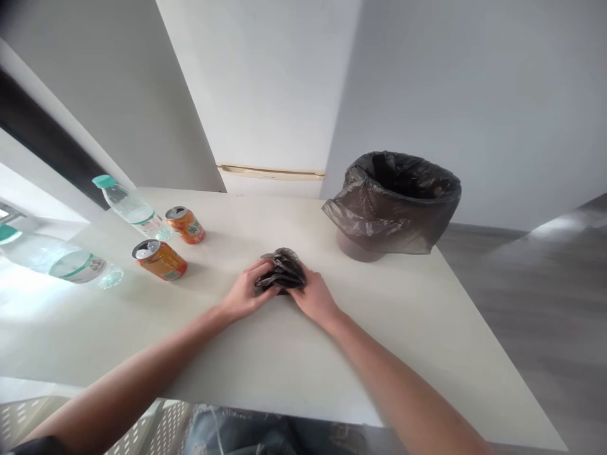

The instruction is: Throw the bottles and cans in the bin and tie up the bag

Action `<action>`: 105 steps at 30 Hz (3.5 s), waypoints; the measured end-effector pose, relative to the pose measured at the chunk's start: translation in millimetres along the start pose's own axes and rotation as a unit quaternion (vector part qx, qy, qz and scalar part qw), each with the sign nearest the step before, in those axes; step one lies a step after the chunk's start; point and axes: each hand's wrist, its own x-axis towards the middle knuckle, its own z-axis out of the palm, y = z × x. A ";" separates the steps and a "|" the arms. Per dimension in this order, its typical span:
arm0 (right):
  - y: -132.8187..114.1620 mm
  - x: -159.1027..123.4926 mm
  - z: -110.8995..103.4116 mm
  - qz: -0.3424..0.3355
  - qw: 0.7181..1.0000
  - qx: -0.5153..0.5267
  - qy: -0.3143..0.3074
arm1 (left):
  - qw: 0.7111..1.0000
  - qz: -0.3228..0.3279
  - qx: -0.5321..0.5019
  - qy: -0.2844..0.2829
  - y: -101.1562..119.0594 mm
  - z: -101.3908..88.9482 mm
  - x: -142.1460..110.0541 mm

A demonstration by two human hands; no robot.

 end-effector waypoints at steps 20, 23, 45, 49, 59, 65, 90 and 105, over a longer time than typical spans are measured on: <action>-12.2 4.0 6.3 -0.164 0.964 -0.204 0.048 | 0.976 0.020 0.132 0.170 8.8 8.3 -4.8; -20.0 8.1 6.8 -0.226 0.932 -0.272 -0.081 | 0.968 0.000 0.104 0.227 5.2 5.5 -1.2; 15.0 -112.4 -72.4 -0.065 0.906 -0.412 -0.070 | 0.987 -0.031 -0.010 0.158 -24.5 3.8 9.5; 73.8 -186.6 -159.9 0.079 0.882 -0.463 0.030 | 0.997 -0.028 -0.073 0.018 -29.1 8.4 7.4; 98.9 -214.8 -186.4 0.115 0.853 -0.493 0.128 | 0.977 -0.056 0.018 -0.206 -28.1 12.6 3.4; 97.1 -218.5 -189.1 0.089 0.865 -0.471 0.147 | 0.972 -0.043 0.091 -0.213 -23.8 14.8 9.8; 103.7 -221.9 -185.9 -0.120 0.842 -0.462 0.252 | 0.955 0.006 0.203 -0.214 -11.8 9.7 -0.8; 119.4 -213.3 -185.0 -0.053 0.834 -0.491 0.246 | 0.954 0.019 0.205 -0.220 -18.1 7.4 -2.9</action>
